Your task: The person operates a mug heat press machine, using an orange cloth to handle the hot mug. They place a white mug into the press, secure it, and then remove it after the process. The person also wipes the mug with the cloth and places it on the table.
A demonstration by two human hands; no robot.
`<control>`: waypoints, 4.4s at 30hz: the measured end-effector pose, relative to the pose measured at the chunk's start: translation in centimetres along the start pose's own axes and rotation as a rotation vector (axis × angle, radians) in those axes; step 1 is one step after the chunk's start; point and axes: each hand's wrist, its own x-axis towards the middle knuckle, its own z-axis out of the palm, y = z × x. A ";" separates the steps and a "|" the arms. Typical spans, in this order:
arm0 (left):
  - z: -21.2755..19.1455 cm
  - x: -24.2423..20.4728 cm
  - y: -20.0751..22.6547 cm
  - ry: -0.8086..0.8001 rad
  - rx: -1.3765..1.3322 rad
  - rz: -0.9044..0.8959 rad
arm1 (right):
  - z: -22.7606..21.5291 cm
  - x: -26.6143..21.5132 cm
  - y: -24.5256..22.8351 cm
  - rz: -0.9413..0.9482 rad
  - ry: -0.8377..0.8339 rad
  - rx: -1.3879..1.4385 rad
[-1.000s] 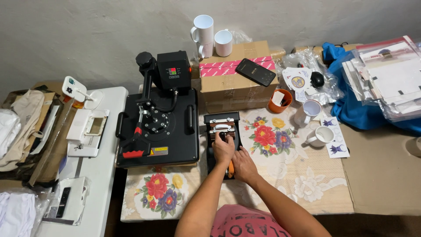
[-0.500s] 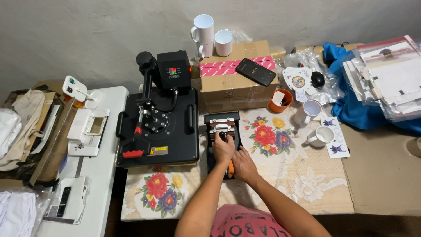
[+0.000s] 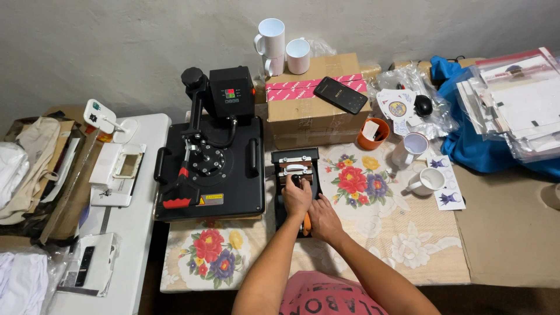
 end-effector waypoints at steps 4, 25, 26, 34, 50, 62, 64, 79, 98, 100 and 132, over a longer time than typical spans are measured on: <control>0.1 0.0 -0.3 -0.007 -0.001 -0.006 | -0.5 0.2 -0.2 -0.005 -0.012 -0.013; -0.1 0.0 -0.2 -0.008 0.006 0.004 | -1.0 0.2 -0.3 0.001 -0.018 -0.014; -0.1 0.1 -0.3 -0.006 0.001 0.005 | -1.1 0.2 -0.3 -0.001 -0.016 -0.017; 0.0 -0.1 -0.3 0.001 0.008 0.014 | -0.3 0.0 -0.1 -0.023 0.033 0.014; 0.1 0.0 -0.5 0.000 0.037 -0.020 | 0.4 0.0 -0.1 -0.004 0.008 0.011; 0.3 0.0 -1.7 -0.013 0.050 -0.027 | -9.4 0.1 4.3 -0.040 -0.071 0.388; 0.3 0.0 -1.8 -0.014 0.060 -0.046 | -9.8 0.0 8.8 -0.012 0.021 0.417; 0.2 -0.7 -1.5 0.086 0.097 -0.007 | -13.9 11.8 34.9 0.808 -0.215 0.052; 0.2 -1.1 -1.9 0.150 0.148 0.050 | -12.5 11.7 38.6 0.861 0.042 0.289; 0.2 -1.0 -1.5 0.150 0.138 0.057 | -16.0 10.4 36.6 0.873 0.201 0.428; 0.1 -0.4 -2.1 0.008 0.073 -0.049 | -39.3 2.8 1.9 0.441 0.709 1.181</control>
